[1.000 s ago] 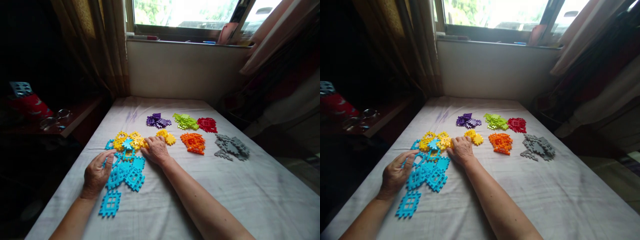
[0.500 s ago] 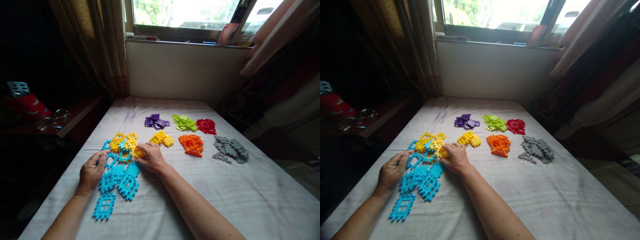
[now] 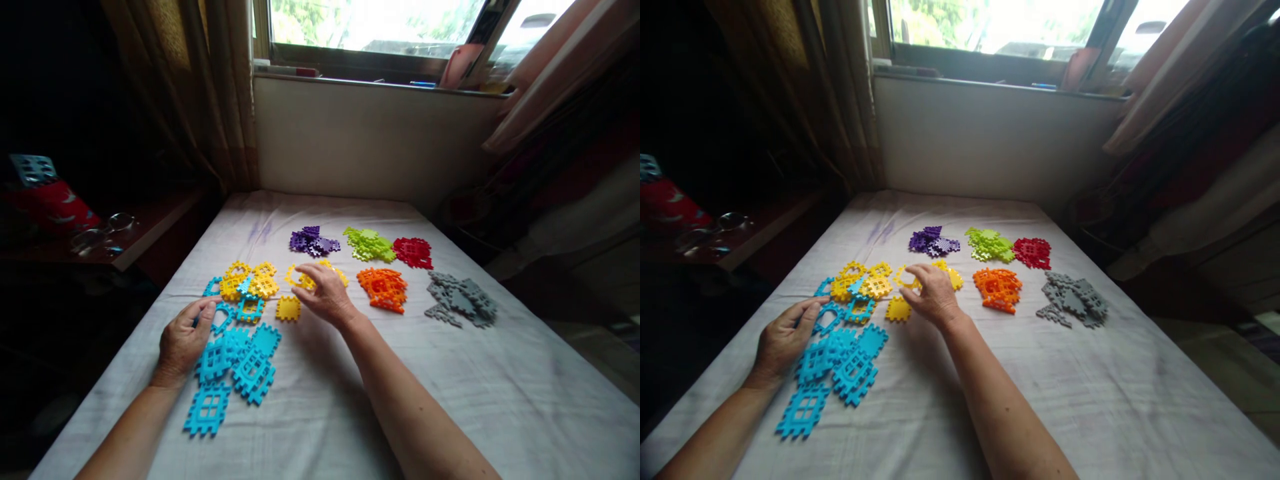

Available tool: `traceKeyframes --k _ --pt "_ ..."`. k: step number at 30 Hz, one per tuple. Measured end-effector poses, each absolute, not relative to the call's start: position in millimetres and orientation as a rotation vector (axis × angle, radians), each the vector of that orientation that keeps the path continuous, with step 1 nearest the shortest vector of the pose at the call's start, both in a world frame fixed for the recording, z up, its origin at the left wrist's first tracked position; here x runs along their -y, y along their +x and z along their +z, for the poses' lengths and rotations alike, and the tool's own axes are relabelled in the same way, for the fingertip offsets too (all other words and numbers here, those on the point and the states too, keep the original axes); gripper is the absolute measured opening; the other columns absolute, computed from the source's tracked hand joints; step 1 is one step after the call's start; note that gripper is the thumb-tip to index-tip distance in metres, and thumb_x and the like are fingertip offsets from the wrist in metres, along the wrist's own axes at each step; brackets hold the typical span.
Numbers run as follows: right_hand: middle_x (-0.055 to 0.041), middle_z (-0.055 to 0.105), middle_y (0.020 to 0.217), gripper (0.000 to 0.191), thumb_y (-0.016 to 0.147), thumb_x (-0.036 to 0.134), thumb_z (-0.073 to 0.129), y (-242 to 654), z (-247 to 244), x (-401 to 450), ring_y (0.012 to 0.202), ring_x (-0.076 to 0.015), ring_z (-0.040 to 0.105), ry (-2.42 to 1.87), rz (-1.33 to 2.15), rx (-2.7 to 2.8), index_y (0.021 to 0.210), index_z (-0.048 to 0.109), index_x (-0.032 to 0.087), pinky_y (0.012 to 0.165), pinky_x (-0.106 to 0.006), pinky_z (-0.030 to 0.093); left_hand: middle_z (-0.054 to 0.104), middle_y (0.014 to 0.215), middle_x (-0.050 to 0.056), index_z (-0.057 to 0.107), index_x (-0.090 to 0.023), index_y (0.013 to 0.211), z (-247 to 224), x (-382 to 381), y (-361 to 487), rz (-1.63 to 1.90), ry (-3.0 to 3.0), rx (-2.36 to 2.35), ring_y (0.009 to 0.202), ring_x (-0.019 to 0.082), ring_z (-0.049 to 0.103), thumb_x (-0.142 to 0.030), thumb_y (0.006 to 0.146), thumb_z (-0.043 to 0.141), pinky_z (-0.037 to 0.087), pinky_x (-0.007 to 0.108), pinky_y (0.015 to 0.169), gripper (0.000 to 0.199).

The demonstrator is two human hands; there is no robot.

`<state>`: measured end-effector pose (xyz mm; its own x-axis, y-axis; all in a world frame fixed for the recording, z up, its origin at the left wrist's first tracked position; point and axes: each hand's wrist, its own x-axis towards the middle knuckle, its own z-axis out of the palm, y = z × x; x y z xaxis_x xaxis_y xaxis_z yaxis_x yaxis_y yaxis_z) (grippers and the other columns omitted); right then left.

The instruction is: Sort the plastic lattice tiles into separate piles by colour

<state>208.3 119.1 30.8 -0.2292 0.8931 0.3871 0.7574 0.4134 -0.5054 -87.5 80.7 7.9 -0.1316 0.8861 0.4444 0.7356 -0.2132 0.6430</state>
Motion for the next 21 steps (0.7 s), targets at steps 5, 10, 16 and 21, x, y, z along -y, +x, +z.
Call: traceKeyframes --k 5,10,16,21 --pt "-0.0074 0.069 0.117 0.04 0.078 0.029 0.07 264.5 35.7 -127.0 0.108 -0.0243 0.061 -1.681 0.192 2.005 0.117 0.068 0.024 0.096 -0.037 0.046 0.078 0.101 0.002 0.073 -0.023 0.095 6.6 -81.3 -87.9 1.255 1.912 -1.858 0.091 0.022 0.072 -0.052 0.086 0.049 0.056 0.031 0.089 0.038" --pt "-0.0086 0.068 0.113 0.033 0.077 0.035 0.074 274.6 31.6 -126.0 0.105 -0.026 0.061 -1.833 0.184 2.079 0.108 0.072 0.024 0.092 -0.037 0.047 0.078 0.103 0.003 0.073 -0.023 0.094 6.1 -81.8 -87.1 1.257 1.899 -1.845 0.097 0.023 0.072 -0.051 0.086 0.049 0.055 0.032 0.092 0.038" --pt "-0.0082 0.068 0.117 0.021 0.081 0.03 0.071 261.8 46.5 -121.2 0.107 -0.0245 0.062 -1.762 0.146 2.126 0.101 0.074 0.024 0.093 -0.035 0.047 0.078 0.102 0.003 0.073 -0.024 0.094 5.9 -81.7 -86.8 1.248 1.913 -1.859 0.098 0.023 0.072 -0.052 0.086 0.048 0.056 0.032 0.09 0.038" --pt "-0.0043 0.072 0.108 0.02 0.085 0.03 0.068 228.3 58.6 -107.8 0.097 -0.02 0.066 -1.636 0.295 2.287 0.104 0.074 0.026 0.085 -0.03 0.049 0.078 0.103 0.003 0.073 -0.024 0.095 5.7 -82.0 -87.8 1.227 1.923 -1.864 0.098 0.022 0.072 -0.053 0.086 0.048 0.056 0.031 0.09 0.039"
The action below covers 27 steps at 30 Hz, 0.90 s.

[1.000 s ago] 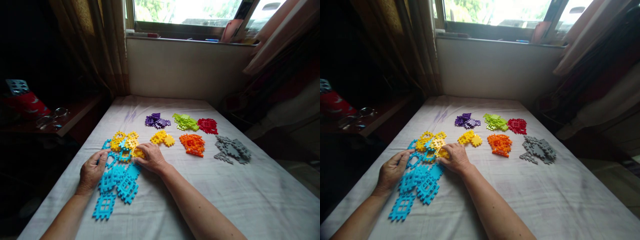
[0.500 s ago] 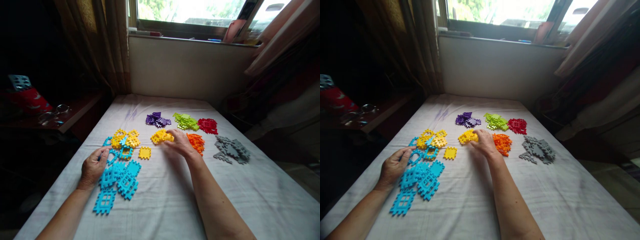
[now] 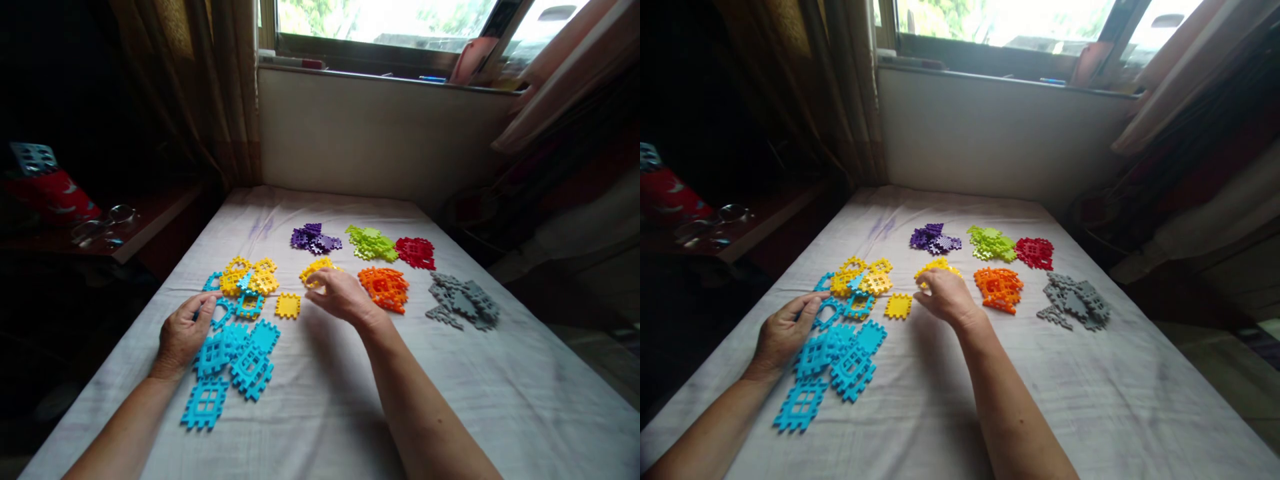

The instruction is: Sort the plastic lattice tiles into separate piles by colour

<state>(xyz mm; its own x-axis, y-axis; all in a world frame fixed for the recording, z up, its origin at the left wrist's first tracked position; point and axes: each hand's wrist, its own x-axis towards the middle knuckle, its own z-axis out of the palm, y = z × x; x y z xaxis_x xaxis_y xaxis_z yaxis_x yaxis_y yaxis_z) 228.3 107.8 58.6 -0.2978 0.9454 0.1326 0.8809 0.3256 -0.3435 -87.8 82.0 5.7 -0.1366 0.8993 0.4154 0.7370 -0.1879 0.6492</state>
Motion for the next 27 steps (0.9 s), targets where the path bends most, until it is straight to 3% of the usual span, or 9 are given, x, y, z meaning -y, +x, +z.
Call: traceKeyframes --k 3,8,13,19,27 --pt "-0.0063 0.072 0.111 0.029 0.082 0.032 0.072 199.3 55.9 -97.8 0.099 -0.022 0.065 -1.538 0.3 2.483 0.11 0.071 0.025 0.084 -0.031 0.05 0.078 0.104 0.003 0.073 -0.024 0.095 6.0 -82.2 -88.0 1.219 1.914 -1.868 0.098 0.022 0.072 -0.053 0.086 0.048 0.056 0.031 0.089 0.04" --pt "-0.0107 0.069 0.111 0.024 0.087 0.032 0.063 173.7 51.7 -90.1 0.101 -0.0241 0.064 -1.558 0.238 2.63 0.108 0.069 0.021 0.083 -0.032 0.049 0.078 0.103 0.004 0.074 -0.023 0.094 6.3 -83.1 -87.5 1.218 1.912 -1.869 0.098 0.023 0.072 -0.054 0.084 0.047 0.056 0.032 0.089 0.043" --pt "-0.0081 0.068 0.114 0.035 0.084 0.038 0.069 204.9 67.2 -97.2 0.103 -0.0215 0.062 -1.615 0.339 2.533 0.116 0.066 0.024 0.085 -0.029 0.046 0.078 0.102 0.004 0.074 -0.023 0.093 5.6 -84.0 -87.3 1.237 1.905 -1.866 0.098 0.024 0.072 -0.054 0.084 0.047 0.056 0.032 0.089 0.042" --pt "-0.0096 0.067 0.112 0.038 0.081 0.043 0.07 264.7 71.1 -110.4 0.101 -0.0239 0.062 -2.061 0.247 2.137 0.112 0.067 0.022 0.083 -0.03 0.044 0.078 0.103 0.003 0.074 -0.023 0.094 3.7 -83.4 -89.2 1.244 1.935 -1.849 0.099 0.023 0.072 -0.052 0.085 0.048 0.056 0.031 0.09 0.039" --pt "-0.0114 0.066 0.114 0.042 0.08 0.044 0.071 255.2 58.0 -112.8 0.102 -0.0247 0.062 -2.069 0.247 2.179 0.115 0.065 0.02 0.082 -0.03 0.045 0.078 0.102 0.003 0.074 -0.023 0.094 5.1 -83.6 -87.3 1.243 1.951 -1.844 0.097 0.023 0.072 -0.052 0.087 0.049 0.056 0.032 0.091 0.039"
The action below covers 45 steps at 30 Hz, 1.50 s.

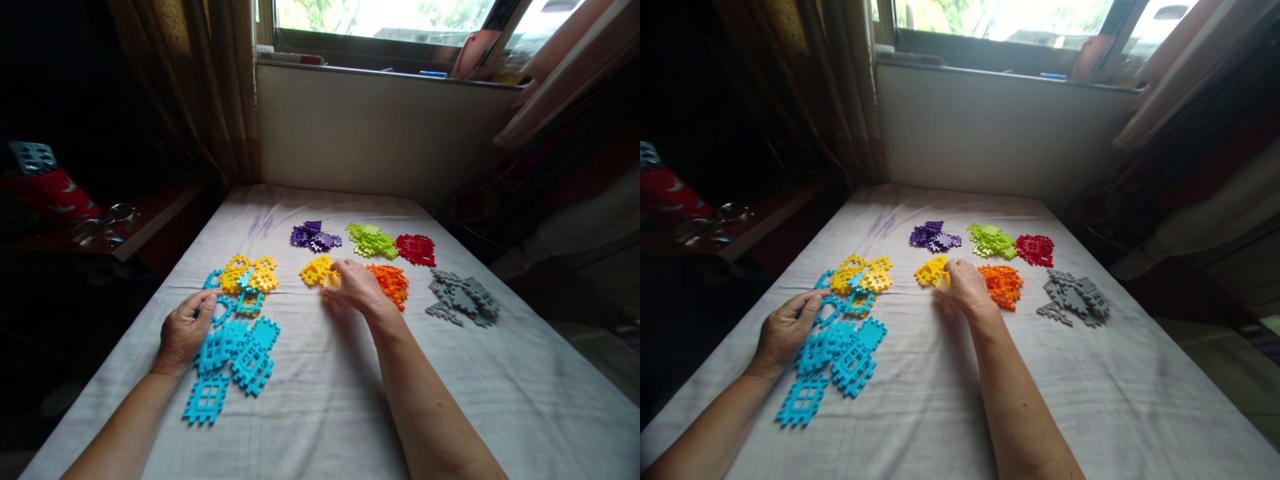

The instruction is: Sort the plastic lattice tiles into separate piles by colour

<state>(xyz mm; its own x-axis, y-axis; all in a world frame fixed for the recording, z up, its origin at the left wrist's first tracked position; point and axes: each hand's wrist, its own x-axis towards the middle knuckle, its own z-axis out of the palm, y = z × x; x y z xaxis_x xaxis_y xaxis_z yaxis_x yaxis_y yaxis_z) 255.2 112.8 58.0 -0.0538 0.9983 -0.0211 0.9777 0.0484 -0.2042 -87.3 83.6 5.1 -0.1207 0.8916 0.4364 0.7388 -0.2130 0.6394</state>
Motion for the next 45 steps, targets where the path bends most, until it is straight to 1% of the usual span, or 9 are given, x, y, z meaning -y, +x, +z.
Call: traceKeyframes --k 3,10,13,16,23,29,33,37,45 --pt "-0.0118 0.066 0.116 0.044 0.081 0.046 0.072 252.8 59.7 -112.5 0.105 -0.0251 0.061 -2.034 0.211 2.184 0.117 0.066 0.02 0.085 -0.031 0.045 0.078 0.103 0.004 0.074 -0.022 0.095 4.1 -83.3 -87.6 1.245 1.95 -1.847 0.099 0.023 0.072 -0.051 0.087 0.049 0.056 0.032 0.092 0.039" --pt "-0.0101 0.068 0.114 0.022 0.095 0.034 0.057 214.4 58.4 -109.1 0.106 -0.0225 0.062 -1.836 0.134 2.179 0.107 0.07 0.021 0.088 -0.03 0.046 0.078 0.103 0.004 0.074 -0.022 0.096 5.0 -81.5 -86.4 1.239 1.983 -1.831 0.097 0.022 0.072 -0.05 0.088 0.047 0.056 0.031 0.091 0.04" --pt "-0.0096 0.068 0.119 0.028 0.095 0.036 0.057 181.6 48.3 -107.2 0.11 -0.0226 0.061 -1.648 0.213 2.265 0.116 0.067 0.021 0.093 -0.032 0.046 0.078 0.101 0.003 0.073 -0.023 0.094 7.3 -81.6 -83.4 1.239 2.04 -1.811 0.096 0.021 0.073 -0.05 0.088 0.047 0.056 0.03 0.091 0.038" --pt "-0.0098 0.066 0.125 0.036 0.094 0.041 0.059 153.3 38.5 -109.7 0.113 -0.0236 0.061 -1.599 0.269 2.308 0.123 0.063 0.021 0.095 -0.034 0.046 0.078 0.099 0.002 0.073 -0.023 0.092 8.6 -81.3 -81.2 1.244 2.096 -1.797 0.094 0.021 0.073 -0.049 0.089 0.047 0.056 0.029 0.09 0.037" --pt "-0.0114 0.069 0.117 0.034 0.093 0.038 0.058 128.5 24.3 -116.7 0.11 -0.0242 0.062 -1.745 0.338 2.172 0.119 0.066 0.02 0.094 -0.034 0.046 0.078 0.098 0.002 0.073 -0.023 0.092 8.5 -81.5 -81.4 1.261 2.124 -1.794 0.093 0.02 0.073 -0.046 0.09 0.046 0.056 0.028 0.089 0.035" --pt "-0.0098 0.066 0.124 0.044 0.085 0.033 0.065 159.0 39.2 -115.4 0.115 -0.0226 0.06 -1.665 0.35 2.006 0.127 0.062 0.021 0.1 -0.033 0.045 0.078 0.1 0.003 0.073 -0.024 0.093 8.8 -82.0 -81.4 1.255 2.096 -1.775 0.095 0.021 0.072 -0.046 0.089 0.047 0.056 0.03 0.091 0.035" --pt "-0.0099 0.065 0.125 0.045 0.084 0.033 0.064 212.2 54.2 -122.4 0.114 -0.024 0.06 -1.853 0.259 1.796 0.127 0.062 0.021 0.1 -0.036 0.045 0.078 0.101 0.003 0.073 -0.024 0.093 8.9 -81.5 -82.3 1.256 2.085 -1.78 0.096 0.022 0.072 -0.047 0.089 0.047 0.056 0.031 0.093 0.035" --pt "-0.0085 0.068 0.121 0.042 0.082 0.034 0.064 250.0 48.3 -127.1 0.11 -0.024 0.062 -1.984 0.295 1.72 0.123 0.064 0.023 0.096 -0.036 0.047 0.078 0.101 0.003 0.073 -0.025 0.093 8.8 -81.1 -83.0 1.236 2.082 -1.796 0.098 0.022 0.072 -0.048 0.089 0.047 0.056 0.031 0.093 0.035" --pt "-0.0114 0.066 0.123 0.045 0.082 0.037 0.066 250.3 49.2 -127.3 0.116 -0.0264 0.06 -1.999 0.314 1.791 0.124 0.065 0.02 0.101 -0.037 0.045 0.077 0.107 0.005 0.073 -0.023 0.1 5.4 -83.5 -82.1 1.182 2.221 -1.707 0.102 0.023 0.071 -0.048 0.09 0.049 0.053 0.036 0.099 0.036"
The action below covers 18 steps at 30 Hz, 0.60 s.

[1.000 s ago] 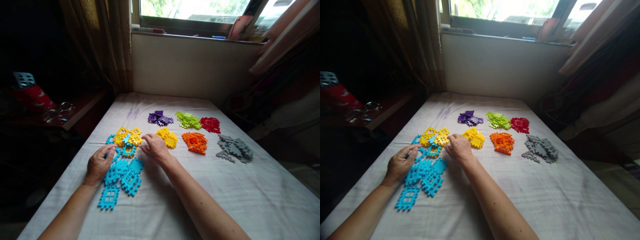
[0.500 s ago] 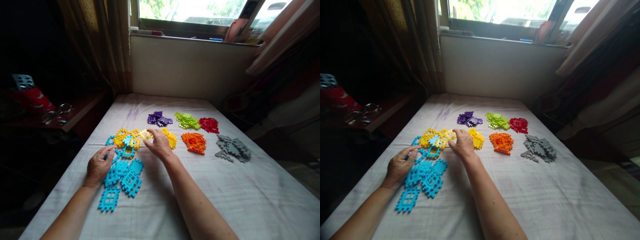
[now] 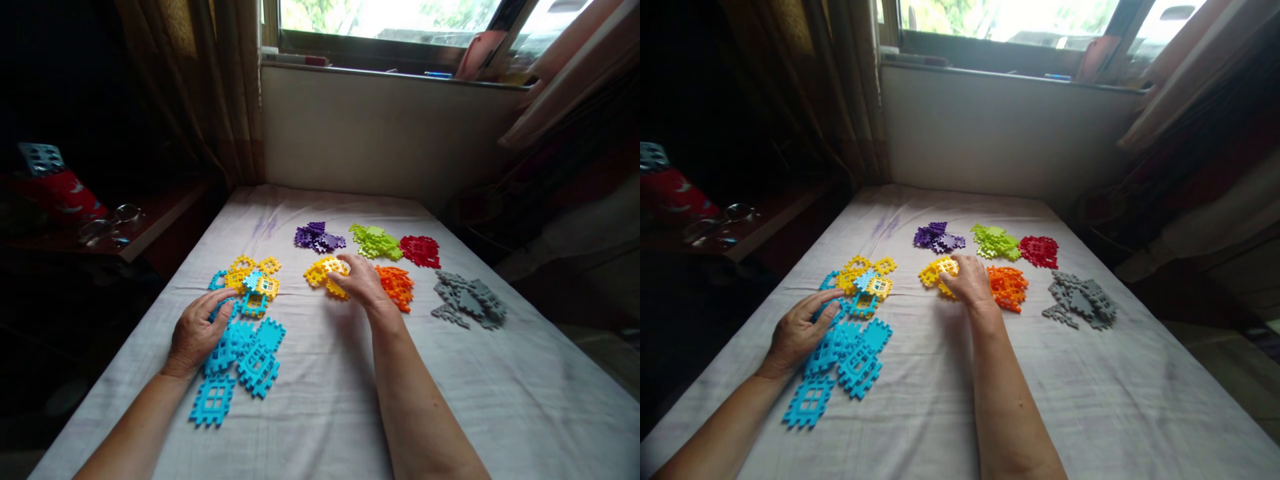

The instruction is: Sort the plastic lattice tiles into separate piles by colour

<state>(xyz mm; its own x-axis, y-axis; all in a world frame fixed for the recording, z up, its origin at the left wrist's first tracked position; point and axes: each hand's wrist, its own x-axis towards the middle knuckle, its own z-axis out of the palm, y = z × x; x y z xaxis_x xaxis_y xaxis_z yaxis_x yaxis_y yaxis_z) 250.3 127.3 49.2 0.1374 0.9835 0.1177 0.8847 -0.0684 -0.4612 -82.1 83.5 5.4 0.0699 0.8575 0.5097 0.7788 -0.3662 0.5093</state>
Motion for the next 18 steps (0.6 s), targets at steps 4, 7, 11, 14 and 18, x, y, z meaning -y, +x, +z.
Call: traceKeyframes --k 4,7,11,14,18 --pt "-0.0087 0.067 0.122 0.035 0.085 0.034 0.065 217.7 55.0 -124.7 0.116 -0.0235 0.059 -1.798 0.281 1.885 0.118 0.068 0.022 0.103 -0.036 0.043 0.076 0.108 0.005 0.073 -0.024 0.102 1.7 -86.5 -83.7 1.164 2.308 -1.665 0.103 0.023 0.07 -0.049 0.091 0.049 0.053 0.037 0.099 0.036" --pt "-0.0077 0.066 0.127 0.035 0.087 0.031 0.063 182.2 46.4 -120.4 0.118 -0.0226 0.057 -1.592 0.331 2.088 0.122 0.067 0.023 0.104 -0.036 0.042 0.076 0.11 0.005 0.073 -0.026 0.104 0.0 -85.4 -82.6 1.133 2.38 -1.641 0.106 0.024 0.069 -0.048 0.091 0.049 0.05 0.041 0.101 0.035" --pt "-0.0091 0.058 0.141 0.047 0.088 0.032 0.062 150.7 25.6 -112.8 0.129 -0.0249 0.049 -1.513 0.329 2.27 0.134 0.059 0.025 0.106 -0.041 0.041 0.074 0.117 0.005 0.073 -0.03 0.106 1.9 -78.0 -75.0 1.023 2.566 -1.621 0.119 0.029 0.063 -0.046 0.09 0.053 0.029 0.057 0.115 0.03" --pt "-0.0086 0.06 0.137 0.039 0.09 0.034 0.06 143.9 16.9 -109.4 0.129 -0.0251 0.05 -1.531 0.313 2.316 0.129 0.063 0.027 0.105 -0.042 0.041 0.073 0.119 0.003 0.074 -0.034 0.102 4.0 -73.2 -70.1 0.923 2.627 -1.632 0.125 0.032 0.058 -0.044 0.087 0.057 0.013 0.065 0.117 0.025" --pt "-0.007 0.068 0.125 0.026 0.093 0.032 0.056 143.8 24.2 -108.9 0.119 -0.0229 0.057 -1.532 0.303 2.346 0.114 0.07 0.025 0.1 -0.037 0.043 0.074 0.118 0.003 0.073 -0.032 0.09 3.5 -72.5 -70.6 0.883 2.585 -1.632 0.125 0.032 0.057 -0.045 0.085 0.059 0.012 0.066 0.117 0.02"
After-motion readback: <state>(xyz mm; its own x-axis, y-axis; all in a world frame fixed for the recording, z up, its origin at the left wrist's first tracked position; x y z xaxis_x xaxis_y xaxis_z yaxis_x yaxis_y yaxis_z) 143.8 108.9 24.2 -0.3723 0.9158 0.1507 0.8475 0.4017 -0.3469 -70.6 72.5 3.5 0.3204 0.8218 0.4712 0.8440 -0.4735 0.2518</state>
